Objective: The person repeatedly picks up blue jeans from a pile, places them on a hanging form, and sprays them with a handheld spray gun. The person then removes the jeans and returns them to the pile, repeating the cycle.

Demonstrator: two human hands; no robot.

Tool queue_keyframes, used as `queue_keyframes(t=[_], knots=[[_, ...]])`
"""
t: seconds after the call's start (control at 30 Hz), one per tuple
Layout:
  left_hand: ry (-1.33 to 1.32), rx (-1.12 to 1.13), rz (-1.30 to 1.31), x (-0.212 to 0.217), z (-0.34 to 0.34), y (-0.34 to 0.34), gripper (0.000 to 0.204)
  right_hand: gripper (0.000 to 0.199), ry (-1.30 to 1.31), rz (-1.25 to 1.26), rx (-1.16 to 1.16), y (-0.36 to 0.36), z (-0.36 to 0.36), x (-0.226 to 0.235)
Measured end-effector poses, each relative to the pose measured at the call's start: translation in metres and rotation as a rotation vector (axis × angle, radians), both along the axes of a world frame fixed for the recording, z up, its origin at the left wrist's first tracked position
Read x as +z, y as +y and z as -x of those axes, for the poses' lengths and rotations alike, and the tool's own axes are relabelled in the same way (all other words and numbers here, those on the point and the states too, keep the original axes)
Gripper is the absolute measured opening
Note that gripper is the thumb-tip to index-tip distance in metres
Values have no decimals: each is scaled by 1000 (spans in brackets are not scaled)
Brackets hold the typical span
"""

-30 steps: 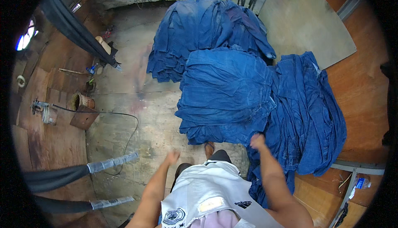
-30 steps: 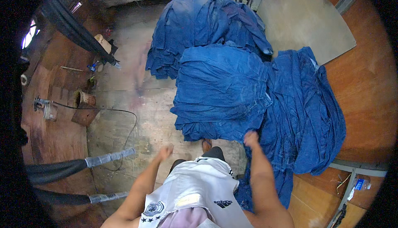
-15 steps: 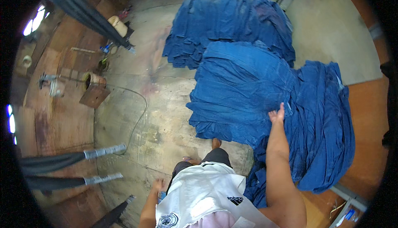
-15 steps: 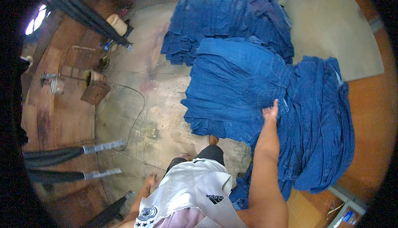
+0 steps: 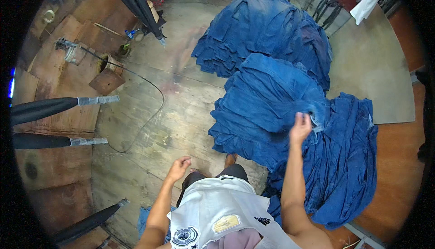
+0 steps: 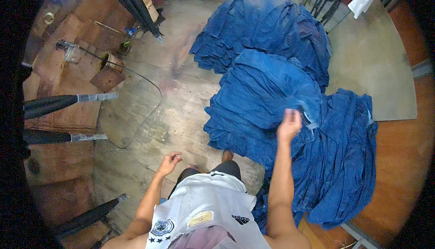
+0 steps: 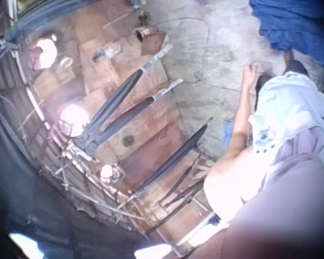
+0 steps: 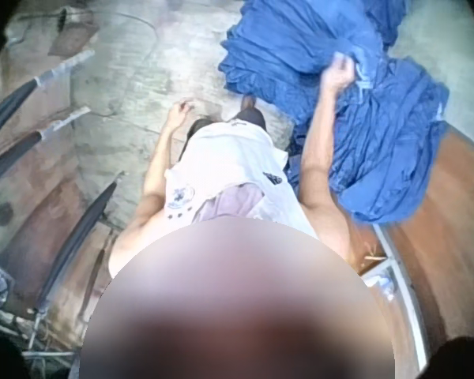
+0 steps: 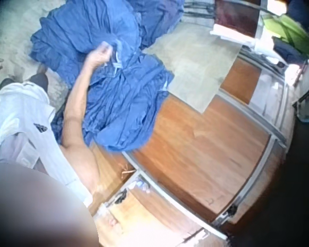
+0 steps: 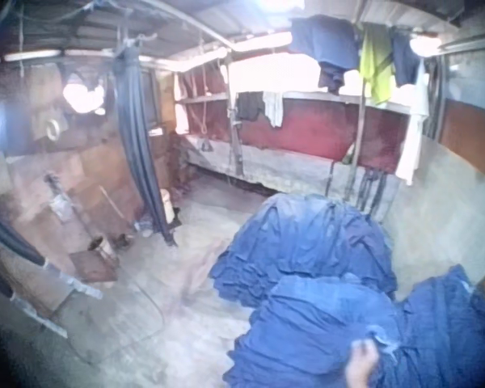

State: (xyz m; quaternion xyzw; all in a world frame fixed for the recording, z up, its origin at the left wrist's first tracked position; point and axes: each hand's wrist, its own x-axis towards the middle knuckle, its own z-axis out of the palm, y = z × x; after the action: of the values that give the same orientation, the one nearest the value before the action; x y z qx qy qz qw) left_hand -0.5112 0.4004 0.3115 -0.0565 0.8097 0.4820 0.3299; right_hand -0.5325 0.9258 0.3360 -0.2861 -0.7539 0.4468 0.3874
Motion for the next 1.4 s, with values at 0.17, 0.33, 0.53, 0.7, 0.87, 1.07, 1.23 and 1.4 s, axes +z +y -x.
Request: queue_keyframes(t=[0.17,0.33,0.53,0.7,0.87,1.07,1.23,1.4], knots=[[265,351,-169,16,11,-42,66,28,-100,166,1004,-178,-32,86],[541,574,-314,70,46,-87,103,28,-199,178,1746,-257,-44,146],[20,224,-266,96,2,-157,45,27,-280,19,1900,-317,-5,167],[-54,510,-560,86,-41,-218,33,25,-558,-118,1779,-377,24,128],[-76,31,-335,57,-31,-263,62,42,-1315,-48,1678,-426,65,67],[-672,407,-519,77,9,-340,112,84,-1617,-481,1757,-562,135,86],[-539,-156,-83,83,20,-351,77,58,-1844,-735,1856,-611,144,68],[-122,61,110,78,17,-361,44,42,-1269,-1340,2028,-635,194,6]])
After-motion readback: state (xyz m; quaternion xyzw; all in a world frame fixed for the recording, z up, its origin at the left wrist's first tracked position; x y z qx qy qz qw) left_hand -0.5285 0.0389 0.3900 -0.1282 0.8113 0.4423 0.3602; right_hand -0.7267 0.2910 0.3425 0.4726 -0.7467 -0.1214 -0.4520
